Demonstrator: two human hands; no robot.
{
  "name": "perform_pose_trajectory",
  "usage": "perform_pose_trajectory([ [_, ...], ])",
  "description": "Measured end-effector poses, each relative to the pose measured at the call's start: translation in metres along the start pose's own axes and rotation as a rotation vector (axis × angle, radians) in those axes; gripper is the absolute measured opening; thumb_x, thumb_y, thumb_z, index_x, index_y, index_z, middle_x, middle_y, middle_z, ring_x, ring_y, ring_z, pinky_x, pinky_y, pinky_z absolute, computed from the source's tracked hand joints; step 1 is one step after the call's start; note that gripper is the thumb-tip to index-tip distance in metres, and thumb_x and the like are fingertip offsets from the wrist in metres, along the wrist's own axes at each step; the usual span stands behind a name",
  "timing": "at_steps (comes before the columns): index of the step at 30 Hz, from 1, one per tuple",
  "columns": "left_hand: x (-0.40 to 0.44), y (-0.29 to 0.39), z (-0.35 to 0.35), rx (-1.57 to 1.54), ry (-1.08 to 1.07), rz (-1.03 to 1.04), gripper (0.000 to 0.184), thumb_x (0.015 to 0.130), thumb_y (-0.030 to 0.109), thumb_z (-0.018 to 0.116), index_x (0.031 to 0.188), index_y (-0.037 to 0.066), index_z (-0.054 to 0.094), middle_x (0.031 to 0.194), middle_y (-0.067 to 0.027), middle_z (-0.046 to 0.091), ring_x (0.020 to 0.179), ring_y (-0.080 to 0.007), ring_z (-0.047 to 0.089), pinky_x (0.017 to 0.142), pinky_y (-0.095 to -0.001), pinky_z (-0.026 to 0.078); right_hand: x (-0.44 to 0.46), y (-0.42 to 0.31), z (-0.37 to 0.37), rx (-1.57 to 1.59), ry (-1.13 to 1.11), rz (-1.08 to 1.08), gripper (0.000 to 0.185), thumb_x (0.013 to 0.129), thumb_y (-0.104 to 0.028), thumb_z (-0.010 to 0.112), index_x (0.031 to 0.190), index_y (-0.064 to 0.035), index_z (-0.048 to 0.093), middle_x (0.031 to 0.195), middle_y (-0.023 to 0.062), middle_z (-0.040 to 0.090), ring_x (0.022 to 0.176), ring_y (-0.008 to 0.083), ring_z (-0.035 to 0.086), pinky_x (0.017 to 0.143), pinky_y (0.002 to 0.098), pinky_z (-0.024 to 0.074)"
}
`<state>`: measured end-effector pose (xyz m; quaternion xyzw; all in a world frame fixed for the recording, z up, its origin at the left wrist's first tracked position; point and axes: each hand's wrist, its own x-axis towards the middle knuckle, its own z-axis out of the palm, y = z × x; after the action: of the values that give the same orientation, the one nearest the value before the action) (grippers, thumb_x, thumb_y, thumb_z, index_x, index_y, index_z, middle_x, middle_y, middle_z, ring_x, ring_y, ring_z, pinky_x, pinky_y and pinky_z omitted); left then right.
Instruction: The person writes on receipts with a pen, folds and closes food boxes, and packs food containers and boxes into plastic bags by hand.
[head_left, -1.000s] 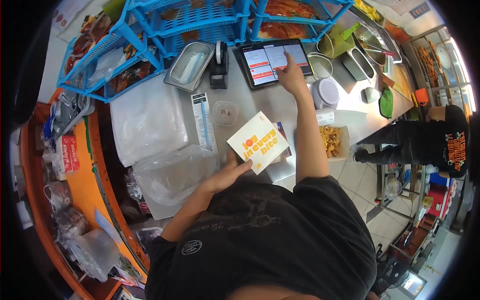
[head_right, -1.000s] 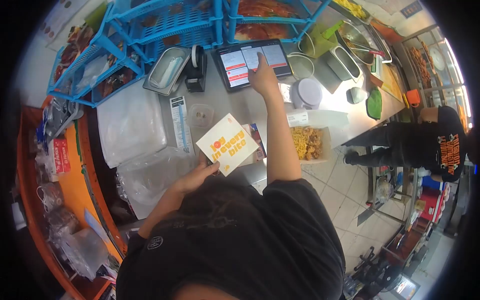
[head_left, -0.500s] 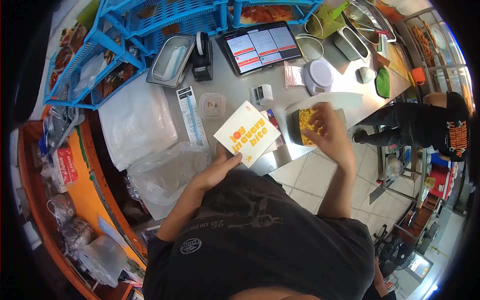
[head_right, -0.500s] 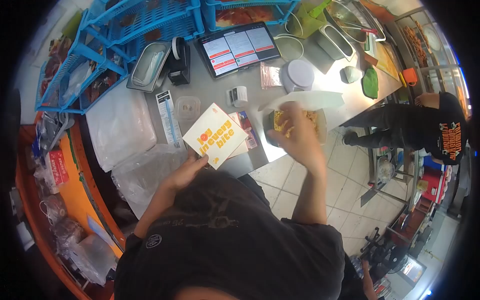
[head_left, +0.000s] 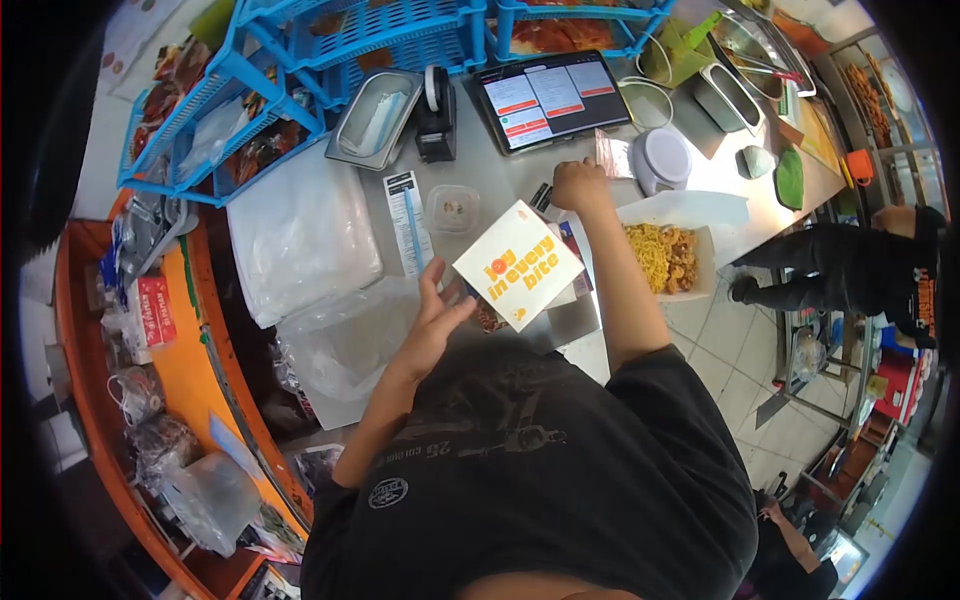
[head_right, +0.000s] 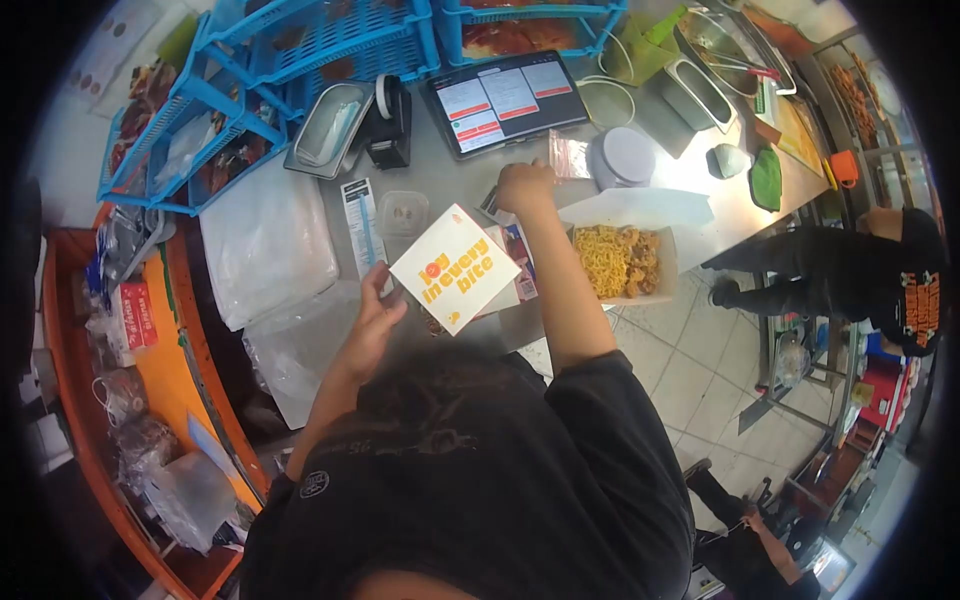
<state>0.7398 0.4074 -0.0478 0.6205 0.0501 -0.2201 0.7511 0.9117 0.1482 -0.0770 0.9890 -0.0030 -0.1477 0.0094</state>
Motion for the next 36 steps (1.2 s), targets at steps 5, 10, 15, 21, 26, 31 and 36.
perform_pose_trajectory([
  [5, 0.002, 0.058, 0.002, 0.119, 0.239, 0.311, 0.062, 0.085, 0.011, 0.059, 0.139, 0.003, 0.030, 0.142, -0.0141, 0.033, 0.132, -0.0282, 0.032, 0.106, -0.0397, 0.029, -0.032, 0.005, -0.026, 0.814, 0.423, -0.300, 0.012, 0.079, -0.013, 0.065, 0.089, -0.0063, 0.067, 0.082, 0.0059, 0.068, 0.086, 0.0172, 0.060, 0.078, 0.0334, 0.0428],
  [10, 0.044, 0.113, 0.033, 0.480, 0.199, 0.612, 0.045, 0.084, 0.013, 0.063, 0.126, 0.005, 0.048, 0.128, -0.0112, 0.046, 0.118, -0.0204, 0.044, 0.096, -0.0361, 0.037, -0.091, 0.000, -0.085, 1.247, 0.272, -0.396, 0.023, 0.078, -0.016, 0.073, 0.093, -0.0002, 0.065, 0.096, 0.0122, 0.061, 0.092, 0.0226, 0.055, 0.084, 0.0328, 0.0414],
  [15, 0.084, 0.122, 0.065, 0.366, 0.016, 0.550, 0.024, 0.085, 0.013, 0.065, 0.106, 0.003, 0.060, 0.085, -0.0036, 0.062, 0.073, -0.0078, 0.054, 0.064, -0.0256, 0.045, -0.125, -0.004, -0.100, 0.982, 0.558, -0.463, 0.028, 0.075, -0.011, 0.074, 0.092, 0.0010, 0.056, 0.105, 0.0153, 0.057, 0.101, 0.0243, 0.053, 0.086, 0.0363, 0.0410],
  [21, 0.075, 0.091, 0.088, 0.115, -0.123, 0.456, 0.008, 0.090, 0.009, 0.061, 0.092, 0.001, 0.058, 0.072, 0.0030, 0.057, 0.062, -0.0008, 0.046, 0.054, -0.0197, 0.039, -0.159, -0.009, -0.080, 1.443, 0.471, -0.488, 0.055, 0.071, 0.005, 0.070, 0.112, -0.0042, 0.033, 0.121, 0.0166, 0.045, 0.110, 0.0245, 0.052, 0.091, 0.0343, 0.0427],
  [26, 0.078, 0.103, 0.079, -0.069, 0.026, 0.389, 0.011, 0.091, 0.006, 0.057, 0.101, 0.002, 0.054, 0.082, 0.0012, 0.057, 0.071, -0.0031, 0.049, 0.063, -0.0180, 0.041, -0.182, 0.010, -0.080, 1.208, 0.217, -0.260, 0.024, 0.077, 0.009, 0.059, 0.098, -0.0015, 0.053, 0.092, 0.0112, 0.058, 0.090, 0.0209, 0.061, 0.076, 0.0300, 0.0474],
  [31, 0.072, 0.113, 0.071, 0.045, -0.021, 0.479, 0.023, 0.092, 0.006, 0.054, 0.115, 0.003, 0.048, 0.098, -0.0027, 0.052, 0.089, -0.0079, 0.046, 0.081, -0.0215, 0.039, -0.156, 0.084, -0.079, 1.095, 0.784, 0.012, 0.034, 0.080, 0.004, 0.055, 0.112, -0.0044, 0.063, 0.096, 0.0141, 0.064, 0.087, 0.0294, 0.058, 0.080, 0.0347, 0.0457],
  [36, 0.064, 0.102, 0.052, 0.065, 0.003, 0.420, 0.024, 0.091, 0.007, 0.055, 0.114, 0.003, 0.050, 0.101, -0.0033, 0.052, 0.093, -0.0095, 0.047, 0.084, -0.0239, 0.040, -0.148, 0.132, -0.059, 0.544, 0.768, 0.107, 0.032, 0.082, -0.002, 0.061, 0.111, -0.0138, 0.066, 0.105, 0.0084, 0.060, 0.099, 0.0260, 0.046, 0.096, 0.0375, 0.0336],
])
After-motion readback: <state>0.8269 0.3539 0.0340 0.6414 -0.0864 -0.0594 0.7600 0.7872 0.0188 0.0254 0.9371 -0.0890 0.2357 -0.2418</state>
